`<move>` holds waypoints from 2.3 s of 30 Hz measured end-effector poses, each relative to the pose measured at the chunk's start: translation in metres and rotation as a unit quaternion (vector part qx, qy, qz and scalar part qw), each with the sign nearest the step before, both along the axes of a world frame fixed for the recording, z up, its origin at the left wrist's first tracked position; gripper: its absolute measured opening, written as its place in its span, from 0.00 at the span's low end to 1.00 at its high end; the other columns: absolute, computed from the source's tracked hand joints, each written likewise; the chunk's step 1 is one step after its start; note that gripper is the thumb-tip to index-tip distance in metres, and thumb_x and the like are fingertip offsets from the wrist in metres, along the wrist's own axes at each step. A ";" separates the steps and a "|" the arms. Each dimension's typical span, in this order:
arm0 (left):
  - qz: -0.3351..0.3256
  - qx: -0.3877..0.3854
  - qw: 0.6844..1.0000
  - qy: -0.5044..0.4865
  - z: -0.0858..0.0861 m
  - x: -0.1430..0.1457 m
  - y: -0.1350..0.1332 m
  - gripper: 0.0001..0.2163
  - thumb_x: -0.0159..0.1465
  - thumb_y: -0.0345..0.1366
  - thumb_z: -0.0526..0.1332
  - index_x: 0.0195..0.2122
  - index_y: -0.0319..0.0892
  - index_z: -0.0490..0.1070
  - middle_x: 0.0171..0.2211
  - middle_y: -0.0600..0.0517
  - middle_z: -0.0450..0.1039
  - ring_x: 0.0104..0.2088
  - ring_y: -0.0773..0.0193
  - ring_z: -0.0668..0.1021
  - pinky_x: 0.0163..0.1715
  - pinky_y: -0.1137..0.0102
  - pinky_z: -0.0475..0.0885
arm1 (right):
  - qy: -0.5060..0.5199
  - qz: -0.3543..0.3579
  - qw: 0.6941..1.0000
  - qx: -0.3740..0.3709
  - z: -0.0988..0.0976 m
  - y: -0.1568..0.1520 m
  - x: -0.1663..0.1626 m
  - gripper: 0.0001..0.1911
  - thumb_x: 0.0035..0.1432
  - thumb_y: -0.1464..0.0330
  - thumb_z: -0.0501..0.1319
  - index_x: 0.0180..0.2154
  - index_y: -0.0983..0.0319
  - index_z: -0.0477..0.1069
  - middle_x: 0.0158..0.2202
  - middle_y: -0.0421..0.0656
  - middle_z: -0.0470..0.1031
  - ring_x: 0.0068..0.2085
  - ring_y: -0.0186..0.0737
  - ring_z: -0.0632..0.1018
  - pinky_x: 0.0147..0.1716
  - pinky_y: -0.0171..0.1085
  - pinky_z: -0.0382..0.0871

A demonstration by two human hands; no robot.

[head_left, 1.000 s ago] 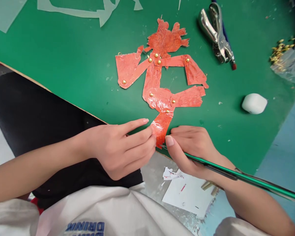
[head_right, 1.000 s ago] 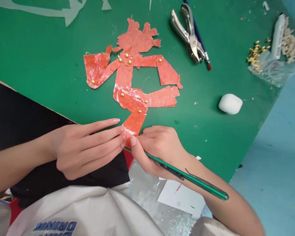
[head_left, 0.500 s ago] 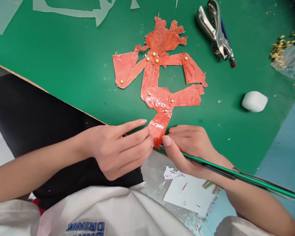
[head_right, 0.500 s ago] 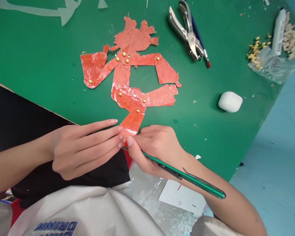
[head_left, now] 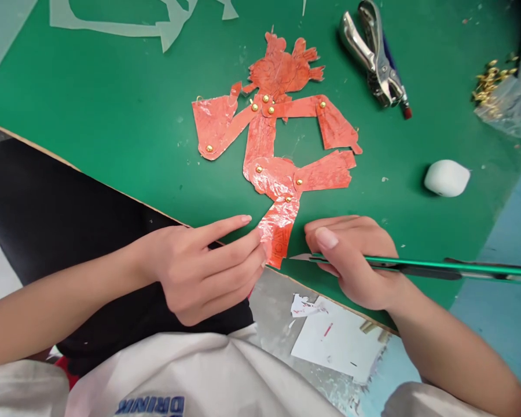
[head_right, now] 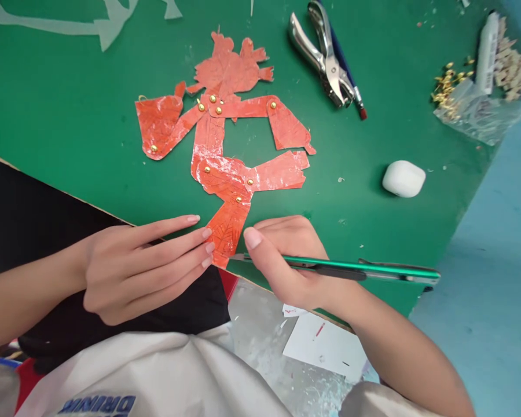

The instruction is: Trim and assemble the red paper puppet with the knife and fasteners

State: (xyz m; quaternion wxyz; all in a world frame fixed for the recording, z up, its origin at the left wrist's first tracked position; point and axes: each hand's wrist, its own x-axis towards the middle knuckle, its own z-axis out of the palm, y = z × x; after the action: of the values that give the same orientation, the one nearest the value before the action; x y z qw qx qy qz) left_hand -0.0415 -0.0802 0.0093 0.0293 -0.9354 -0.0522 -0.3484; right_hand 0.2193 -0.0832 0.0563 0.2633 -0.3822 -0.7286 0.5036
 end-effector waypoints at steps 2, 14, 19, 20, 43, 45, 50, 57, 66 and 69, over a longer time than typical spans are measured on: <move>-0.030 0.098 0.995 -0.018 -0.004 -0.001 0.010 0.07 0.70 0.32 0.62 0.39 0.43 0.82 0.41 0.50 0.84 0.47 0.53 0.86 0.48 0.59 0.89 | -0.002 0.011 1.000 0.023 -0.003 0.000 0.001 0.27 0.76 0.70 0.49 0.21 0.59 0.49 0.18 0.35 0.52 0.21 0.32 0.55 0.24 0.38 0.51; 0.026 0.012 0.998 -0.059 -0.012 0.000 -0.005 0.07 0.68 0.26 0.63 0.38 0.39 0.82 0.45 0.46 0.84 0.55 0.50 0.84 0.59 0.57 0.84 | -0.066 0.015 0.979 0.192 -0.006 0.000 0.009 0.23 0.76 0.70 0.45 0.25 0.57 0.49 0.19 0.36 0.52 0.22 0.37 0.54 0.26 0.41 0.51; 0.036 -0.065 0.996 -0.048 -0.013 0.000 -0.005 0.04 0.67 0.29 0.69 0.42 0.35 0.81 0.46 0.45 0.85 0.54 0.50 0.85 0.60 0.57 0.83 | -0.309 -0.062 0.859 0.404 -0.004 0.014 0.038 0.24 0.77 0.59 0.42 0.27 0.57 0.59 0.21 0.39 0.58 0.25 0.39 0.60 0.26 0.42 0.51; 0.023 -0.035 0.998 -0.044 -0.012 -0.001 -0.001 0.04 0.66 0.31 0.70 0.41 0.36 0.82 0.45 0.46 0.85 0.52 0.52 0.85 0.59 0.59 0.84 | -0.342 -0.095 0.832 0.427 -0.004 0.018 0.043 0.25 0.77 0.58 0.41 0.30 0.58 0.64 0.22 0.40 0.61 0.25 0.40 0.63 0.25 0.41 0.52; 0.067 -0.031 0.986 -0.147 -0.001 0.009 0.011 0.12 0.64 0.31 0.64 0.24 0.44 0.66 0.23 0.54 0.75 0.28 0.62 0.81 0.37 0.63 0.86 | -0.313 -0.135 0.793 0.505 -0.016 0.038 0.049 0.13 0.71 0.76 0.58 0.32 0.60 0.72 0.24 0.38 0.68 0.30 0.38 0.64 0.31 0.38 0.55; 0.097 -0.042 0.982 -0.157 0.008 0.008 0.009 0.19 0.65 0.31 0.64 0.20 0.45 0.56 0.16 0.58 0.62 0.21 0.66 0.73 0.27 0.65 0.80 | -0.277 -0.159 0.792 0.521 -0.017 0.035 0.044 0.20 0.70 0.75 0.60 0.24 0.60 0.64 0.20 0.36 0.61 0.25 0.36 0.60 0.27 0.38 0.53; 0.124 -0.017 0.987 -0.103 0.036 -0.002 0.032 0.23 0.68 0.29 0.60 0.19 0.44 0.49 0.14 0.60 0.51 0.17 0.69 0.58 0.19 0.66 0.56 | -0.206 -0.123 0.814 0.529 -0.019 0.033 0.039 0.24 0.70 0.75 0.56 0.21 0.59 0.56 0.17 0.35 0.59 0.22 0.33 0.59 0.25 0.36 0.53; 0.262 -0.010 0.963 0.059 0.050 -0.022 0.147 0.23 0.74 0.37 0.61 0.20 0.41 0.60 0.17 0.60 0.58 0.19 0.71 0.63 0.22 0.72 0.61 | -0.168 -0.129 0.834 0.509 -0.026 0.037 0.044 0.22 0.73 0.75 0.49 0.24 0.58 0.56 0.18 0.34 0.58 0.22 0.33 0.59 0.25 0.36 0.54; 0.498 -0.109 0.813 0.280 0.071 -0.078 0.262 0.18 0.72 0.44 0.65 0.59 0.40 0.71 0.57 0.44 0.73 0.53 0.53 0.79 0.53 0.53 0.79 | -0.141 -0.155 0.852 0.480 -0.031 0.038 0.042 0.19 0.71 0.76 0.55 0.28 0.56 0.54 0.23 0.35 0.57 0.25 0.35 0.59 0.26 0.36 0.55; 0.528 -0.139 0.775 0.319 0.073 -0.092 0.271 0.18 0.73 0.44 0.65 0.59 0.40 0.71 0.56 0.44 0.74 0.52 0.54 0.80 0.52 0.54 0.80 | -0.139 -0.148 0.861 0.466 -0.033 0.038 0.043 0.17 0.71 0.75 0.55 0.29 0.56 0.54 0.24 0.34 0.57 0.26 0.35 0.61 0.27 0.35 0.56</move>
State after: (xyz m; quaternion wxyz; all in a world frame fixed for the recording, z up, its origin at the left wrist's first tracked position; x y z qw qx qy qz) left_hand -0.1331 0.1904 0.0827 0.0936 -0.8122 -0.5736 0.0513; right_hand 0.2619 -0.0450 0.0232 0.3778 -0.3847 -0.8422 0.0021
